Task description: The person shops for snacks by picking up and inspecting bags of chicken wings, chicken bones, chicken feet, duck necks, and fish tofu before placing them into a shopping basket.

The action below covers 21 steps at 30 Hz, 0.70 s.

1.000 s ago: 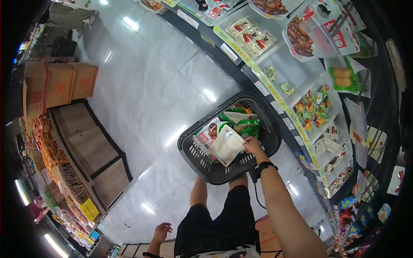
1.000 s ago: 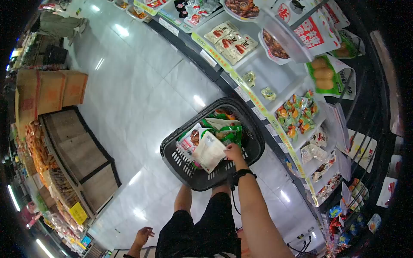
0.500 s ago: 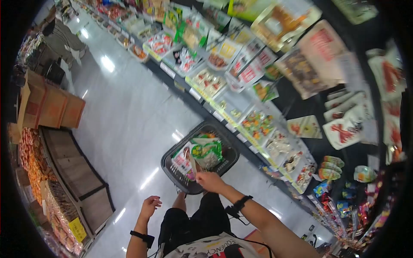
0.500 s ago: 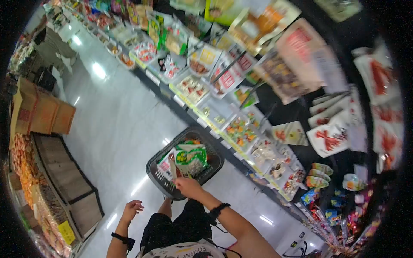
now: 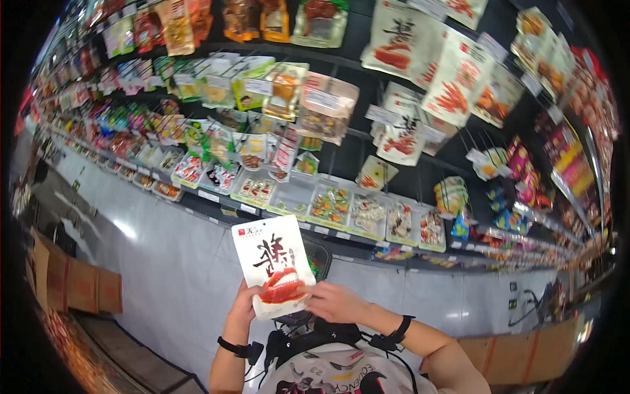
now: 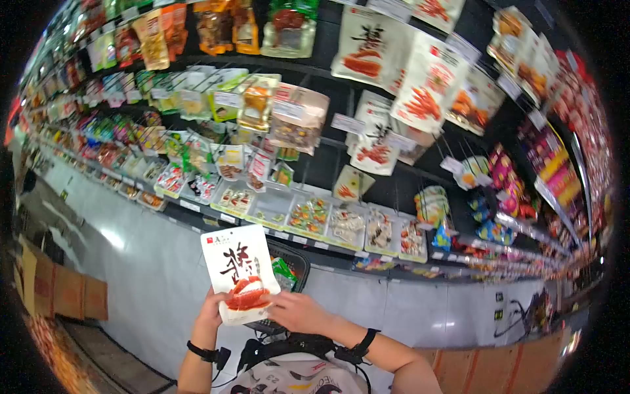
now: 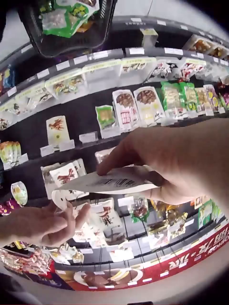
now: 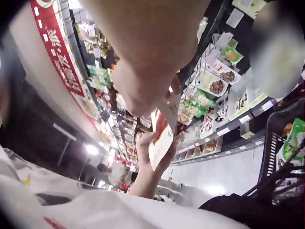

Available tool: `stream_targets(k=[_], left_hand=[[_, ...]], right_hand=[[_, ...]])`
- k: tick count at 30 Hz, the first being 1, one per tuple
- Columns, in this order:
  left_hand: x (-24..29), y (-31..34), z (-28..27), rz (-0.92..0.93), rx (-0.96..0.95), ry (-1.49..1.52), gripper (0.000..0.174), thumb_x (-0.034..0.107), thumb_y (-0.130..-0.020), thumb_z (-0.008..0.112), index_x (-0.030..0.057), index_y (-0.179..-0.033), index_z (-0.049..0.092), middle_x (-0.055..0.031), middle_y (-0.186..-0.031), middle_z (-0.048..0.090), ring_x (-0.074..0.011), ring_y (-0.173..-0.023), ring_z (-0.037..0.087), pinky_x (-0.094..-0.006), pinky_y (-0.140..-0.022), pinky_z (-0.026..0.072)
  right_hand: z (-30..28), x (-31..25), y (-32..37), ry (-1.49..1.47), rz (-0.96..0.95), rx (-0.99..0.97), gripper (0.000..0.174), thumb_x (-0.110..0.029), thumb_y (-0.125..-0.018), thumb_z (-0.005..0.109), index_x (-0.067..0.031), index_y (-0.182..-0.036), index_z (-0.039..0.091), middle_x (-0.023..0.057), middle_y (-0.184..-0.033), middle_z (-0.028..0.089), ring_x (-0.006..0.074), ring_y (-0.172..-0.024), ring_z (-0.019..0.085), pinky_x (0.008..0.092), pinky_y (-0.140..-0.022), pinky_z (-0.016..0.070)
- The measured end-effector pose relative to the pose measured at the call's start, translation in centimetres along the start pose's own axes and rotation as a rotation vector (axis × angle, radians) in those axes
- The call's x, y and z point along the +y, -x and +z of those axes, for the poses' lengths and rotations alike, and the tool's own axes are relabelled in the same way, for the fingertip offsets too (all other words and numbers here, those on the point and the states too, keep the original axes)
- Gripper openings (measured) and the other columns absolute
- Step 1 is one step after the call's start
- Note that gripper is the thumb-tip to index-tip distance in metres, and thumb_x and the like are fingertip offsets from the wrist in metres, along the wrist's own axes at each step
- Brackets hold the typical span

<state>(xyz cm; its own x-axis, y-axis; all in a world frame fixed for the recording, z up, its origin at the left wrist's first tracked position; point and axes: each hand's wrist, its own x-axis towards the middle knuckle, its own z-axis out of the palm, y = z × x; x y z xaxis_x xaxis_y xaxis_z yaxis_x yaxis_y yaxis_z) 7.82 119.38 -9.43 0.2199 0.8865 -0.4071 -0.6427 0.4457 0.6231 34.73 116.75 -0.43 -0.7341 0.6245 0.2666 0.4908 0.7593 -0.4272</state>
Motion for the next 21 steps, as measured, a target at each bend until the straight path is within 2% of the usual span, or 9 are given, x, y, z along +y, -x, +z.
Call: stream_targets(k=[3,6,8,10,13,17,18,20,21], left_hand=[[-0.2,1.4,3.5,0.034,-0.084,-0.004,0.075,-0.009,-0.069,0.060,-0.0023,-0.142,0.043,-0.0198,-0.134,0.059,-0.0329,-0.120,0.062,-0.0438,-0.103,0.0516],[-1.3,3.0,5.5,0.029,-0.166,-0.041,0.073,-0.011,-0.072,0.064,-0.0014,-0.141,0.043,-0.0162,-0.132,0.061,-0.0299,-0.121,0.061,-0.0412,-0.103,0.0503],[-2.2,4.4,7.6,0.005,-0.199,-0.111,0.078,-0.009,-0.068,0.064,-0.0002,-0.143,0.044,-0.0161,-0.136,0.059,-0.0305,-0.124,0.059,-0.0411,-0.106,0.0476],[-3.7,5.4,9.0,-0.020,-0.267,-0.153,0.073,-0.007,-0.073,0.071,0.0004,-0.142,0.045,-0.0141,-0.132,0.062,-0.0275,-0.121,0.061,-0.0394,-0.103,0.0483],[-6.3,6.1,12.3,-0.049,-0.365,-0.269,0.069,-0.003,-0.078,0.075,0.0011,-0.141,0.047,-0.0124,-0.131,0.062,-0.0245,-0.119,0.061,-0.0375,-0.102,0.0494],[-11.7,7.2,16.7,-0.024,-0.398,-0.419,0.064,0.001,-0.081,0.078,0.0005,-0.138,0.050,-0.0104,-0.130,0.063,-0.0212,-0.116,0.062,-0.0351,-0.100,0.0500],[-12.7,7.9,18.3,-0.053,-0.403,-0.477,0.062,0.001,-0.080,0.079,-0.0011,-0.136,0.052,-0.0103,-0.129,0.064,-0.0208,-0.114,0.063,-0.0346,-0.099,0.0506],[-17.1,9.3,21.9,0.047,-0.450,-0.547,0.055,0.002,-0.081,0.079,-0.0017,-0.132,0.056,-0.0101,-0.124,0.067,-0.0195,-0.108,0.065,-0.0343,-0.096,0.0524],[-17.9,10.2,23.4,0.027,-0.466,-0.584,0.053,0.002,-0.081,0.079,-0.0016,-0.130,0.058,-0.0099,-0.122,0.068,-0.0192,-0.106,0.066,-0.0343,-0.095,0.0530]], right_hand=[[-0.3,0.2,3.8,0.050,0.252,0.408,0.021,-0.018,-0.090,0.069,-0.0068,-0.108,0.069,0.0094,-0.125,0.064,0.0227,-0.099,0.065,0.0325,-0.081,0.0557],[-1.8,0.1,5.8,-0.503,0.712,0.539,0.033,-0.023,-0.093,0.070,-0.0049,-0.121,0.067,0.0080,-0.125,0.065,0.0180,-0.100,0.066,0.0335,-0.083,0.0551],[-1.8,0.9,8.0,-0.954,0.802,0.480,0.039,-0.025,-0.095,0.070,-0.0050,-0.127,0.063,0.0072,-0.126,0.065,0.0146,-0.101,0.065,0.0331,-0.086,0.0537],[-1.2,2.0,10.9,-1.255,0.883,0.314,0.046,-0.026,-0.096,0.069,-0.0038,-0.135,0.058,0.0079,-0.128,0.065,0.0142,-0.108,0.063,0.0329,-0.093,0.0511],[-1.2,-0.7,13.4,-1.385,0.762,0.390,0.051,-0.026,-0.094,0.071,-0.0012,-0.136,0.057,0.0084,-0.126,0.066,0.0166,-0.110,0.063,0.0323,-0.094,0.0502],[-4.5,-3.3,19.4,-1.561,0.908,0.494,0.050,-0.014,-0.092,0.072,0.0000,-0.137,0.054,0.0095,-0.132,0.062,0.0175,-0.116,0.061,0.0341,-0.101,0.0481],[-5.2,-4.1,21.5,-1.490,0.863,0.500,0.052,-0.011,-0.090,0.072,0.0001,-0.137,0.054,0.0094,-0.131,0.063,0.0176,-0.117,0.060,0.0343,-0.101,0.0477],[-5.9,-4.3,27.1,-1.404,0.754,0.626,0.058,-0.006,-0.085,0.074,-0.0003,-0.138,0.052,0.0097,-0.131,0.063,0.0179,-0.118,0.059,0.0351,-0.103,0.0467],[-6.2,-4.5,28.9,-1.374,0.709,0.645,0.055,-0.012,-0.086,0.078,0.0002,-0.135,0.057,0.0094,-0.127,0.066,0.0176,-0.113,0.062,0.0347,-0.099,0.0497]])
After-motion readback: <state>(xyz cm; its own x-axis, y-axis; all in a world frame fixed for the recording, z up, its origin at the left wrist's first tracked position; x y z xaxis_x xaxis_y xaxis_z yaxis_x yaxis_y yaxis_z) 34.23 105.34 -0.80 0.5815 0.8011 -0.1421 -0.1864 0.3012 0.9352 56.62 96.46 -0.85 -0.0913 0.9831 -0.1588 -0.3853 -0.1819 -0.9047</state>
